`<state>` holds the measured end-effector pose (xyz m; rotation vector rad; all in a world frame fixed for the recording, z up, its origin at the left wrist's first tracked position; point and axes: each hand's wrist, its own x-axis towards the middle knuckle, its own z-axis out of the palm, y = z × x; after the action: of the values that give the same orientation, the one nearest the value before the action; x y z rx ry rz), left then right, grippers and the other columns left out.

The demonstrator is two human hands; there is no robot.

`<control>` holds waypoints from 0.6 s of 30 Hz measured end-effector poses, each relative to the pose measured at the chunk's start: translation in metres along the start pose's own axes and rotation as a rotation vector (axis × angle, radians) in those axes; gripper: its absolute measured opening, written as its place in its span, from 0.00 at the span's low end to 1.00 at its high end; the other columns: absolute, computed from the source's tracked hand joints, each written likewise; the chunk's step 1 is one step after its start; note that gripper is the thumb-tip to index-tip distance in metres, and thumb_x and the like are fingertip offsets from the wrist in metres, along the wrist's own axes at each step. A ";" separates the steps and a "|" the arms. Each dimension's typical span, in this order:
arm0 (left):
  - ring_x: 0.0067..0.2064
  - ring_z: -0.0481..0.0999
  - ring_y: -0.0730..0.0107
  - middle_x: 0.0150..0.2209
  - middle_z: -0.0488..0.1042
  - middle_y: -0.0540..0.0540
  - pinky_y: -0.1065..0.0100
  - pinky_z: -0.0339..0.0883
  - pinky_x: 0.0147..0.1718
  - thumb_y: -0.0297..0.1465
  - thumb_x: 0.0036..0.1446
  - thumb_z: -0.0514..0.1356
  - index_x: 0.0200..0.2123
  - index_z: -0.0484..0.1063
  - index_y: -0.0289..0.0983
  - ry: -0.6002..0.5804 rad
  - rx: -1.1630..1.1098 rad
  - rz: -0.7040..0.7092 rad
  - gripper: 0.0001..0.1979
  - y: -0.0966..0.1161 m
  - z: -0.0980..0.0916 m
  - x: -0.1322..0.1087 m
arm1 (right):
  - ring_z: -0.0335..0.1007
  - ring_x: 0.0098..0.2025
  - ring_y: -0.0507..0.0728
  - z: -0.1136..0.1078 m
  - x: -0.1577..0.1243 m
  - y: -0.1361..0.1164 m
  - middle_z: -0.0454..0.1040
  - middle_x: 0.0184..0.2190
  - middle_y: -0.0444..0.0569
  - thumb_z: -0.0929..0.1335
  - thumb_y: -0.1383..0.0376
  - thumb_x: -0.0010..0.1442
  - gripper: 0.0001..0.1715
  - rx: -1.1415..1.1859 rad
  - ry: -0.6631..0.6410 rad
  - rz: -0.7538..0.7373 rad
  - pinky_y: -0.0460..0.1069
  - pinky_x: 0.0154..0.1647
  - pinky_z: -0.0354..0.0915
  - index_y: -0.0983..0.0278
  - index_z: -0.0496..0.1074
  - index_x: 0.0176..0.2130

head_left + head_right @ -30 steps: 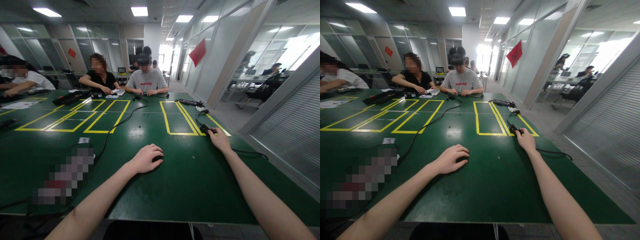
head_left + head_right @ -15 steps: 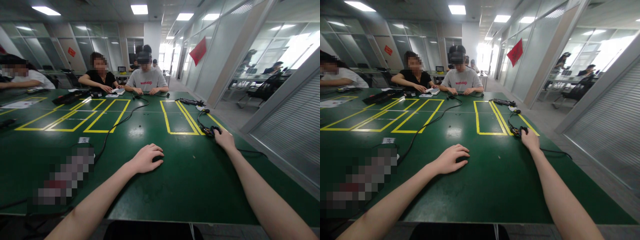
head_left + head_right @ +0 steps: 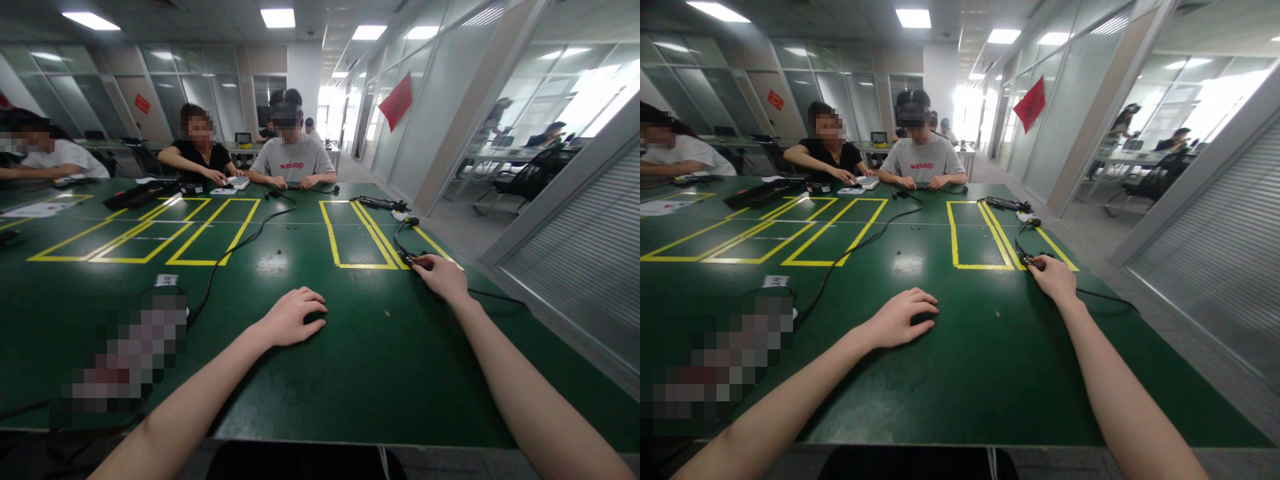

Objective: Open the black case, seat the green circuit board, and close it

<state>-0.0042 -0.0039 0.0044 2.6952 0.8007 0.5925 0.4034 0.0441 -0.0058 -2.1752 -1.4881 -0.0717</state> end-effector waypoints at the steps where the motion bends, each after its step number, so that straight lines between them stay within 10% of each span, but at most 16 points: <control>1: 0.54 0.76 0.59 0.52 0.79 0.43 0.56 0.70 0.55 0.34 0.64 0.63 0.47 0.79 0.39 0.000 0.002 0.002 0.10 0.000 0.000 0.000 | 0.76 0.43 0.66 0.000 0.000 0.000 0.82 0.39 0.53 0.70 0.55 0.55 0.16 0.039 0.002 -0.002 0.52 0.31 0.62 0.59 0.79 0.43; 18: 0.55 0.76 0.59 0.52 0.79 0.44 0.56 0.71 0.55 0.34 0.64 0.63 0.47 0.79 0.40 0.003 0.001 0.004 0.10 0.001 -0.001 0.000 | 0.72 0.37 0.62 0.000 0.001 -0.002 0.75 0.29 0.46 0.69 0.65 0.42 0.15 0.196 0.100 -0.032 0.52 0.37 0.62 0.58 0.65 0.34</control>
<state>-0.0045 -0.0044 0.0051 2.6988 0.7963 0.5968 0.4017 0.0456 -0.0047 -1.9639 -1.4126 -0.0433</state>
